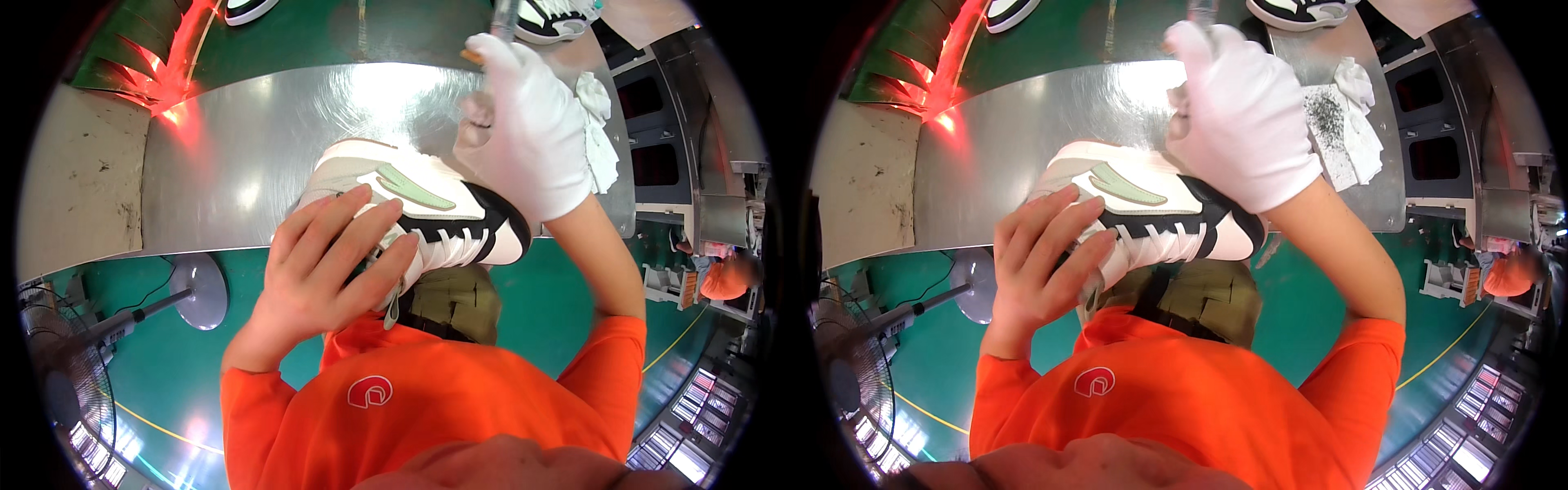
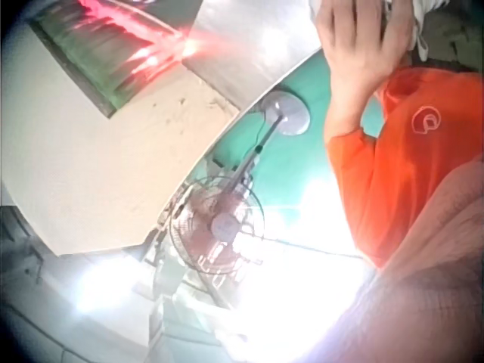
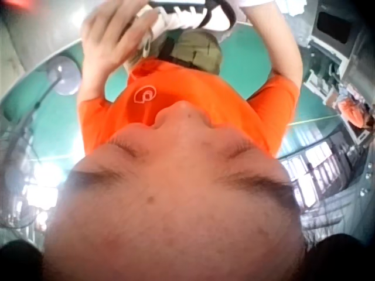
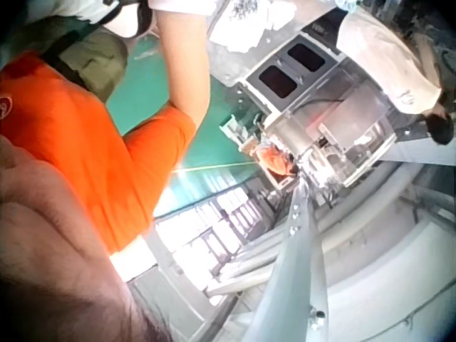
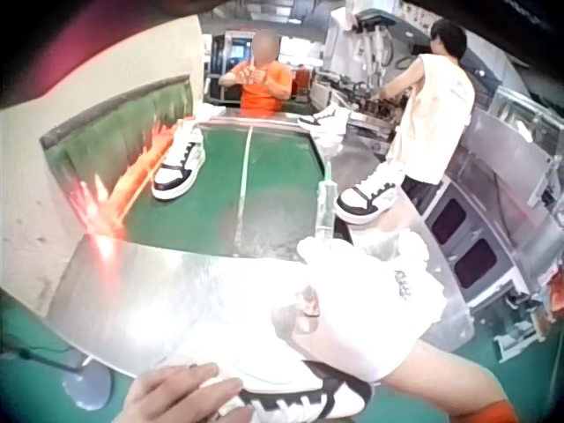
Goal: The person uses a syringe to apply glue to the seams of a white and black high-top sneaker. They hold the shoe with one hand and carefully dispense the adhesive along the edges of the sole and upper sections. The person rotates the shoe to access different areas and repeats the process on multiple shoes.
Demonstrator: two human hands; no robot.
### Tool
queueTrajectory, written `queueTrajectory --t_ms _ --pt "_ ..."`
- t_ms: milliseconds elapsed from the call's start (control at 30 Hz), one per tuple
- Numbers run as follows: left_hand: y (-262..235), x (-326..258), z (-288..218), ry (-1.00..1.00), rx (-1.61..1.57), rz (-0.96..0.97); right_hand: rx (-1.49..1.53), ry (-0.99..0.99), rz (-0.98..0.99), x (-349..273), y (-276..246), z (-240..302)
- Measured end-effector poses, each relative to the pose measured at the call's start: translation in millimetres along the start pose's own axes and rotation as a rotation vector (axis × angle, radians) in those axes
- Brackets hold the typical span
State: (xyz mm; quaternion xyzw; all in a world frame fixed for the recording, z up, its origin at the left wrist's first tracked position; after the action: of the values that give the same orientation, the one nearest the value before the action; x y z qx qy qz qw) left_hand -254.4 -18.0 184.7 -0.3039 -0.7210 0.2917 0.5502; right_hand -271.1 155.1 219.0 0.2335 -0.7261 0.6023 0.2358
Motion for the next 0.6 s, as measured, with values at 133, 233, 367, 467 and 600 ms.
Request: queueTrajectory --t_ms 133,233,367,467,600 --pt "-2 -4 -1 0.002 0.009 -0.008 0.206 0.344 0.034 -12 2 -52" --pt "-1 -5 -1 0.001 0.006 -0.016 0.663 0.623 0.018 -26 4 -74" --pt "-1 -9 -2 0.004 0.025 -0.014 1.126 0.845 0.129 -52 14 -81" --pt "-2 -8 -4 -0.040 -0.011 0.000 1.432 0.901 0.138 -61 12 -66" --pt "-1 -8 -3 0.004 0.024 -0.009 1.557 0.896 0.225 -58 13 -31"
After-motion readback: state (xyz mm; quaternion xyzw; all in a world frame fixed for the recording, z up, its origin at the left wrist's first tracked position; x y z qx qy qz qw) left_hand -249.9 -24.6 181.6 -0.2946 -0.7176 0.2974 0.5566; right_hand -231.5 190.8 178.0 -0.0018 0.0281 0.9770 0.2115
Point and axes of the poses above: each hand's wrist, its own x-axis towards the middle knuckle, its own y-axis out of the palm, z = x × y, the point moved 9 cm from there along x, towards the middle knuckle, and after that the axes turned 11 degrees about -x, right-handed, at the moved point
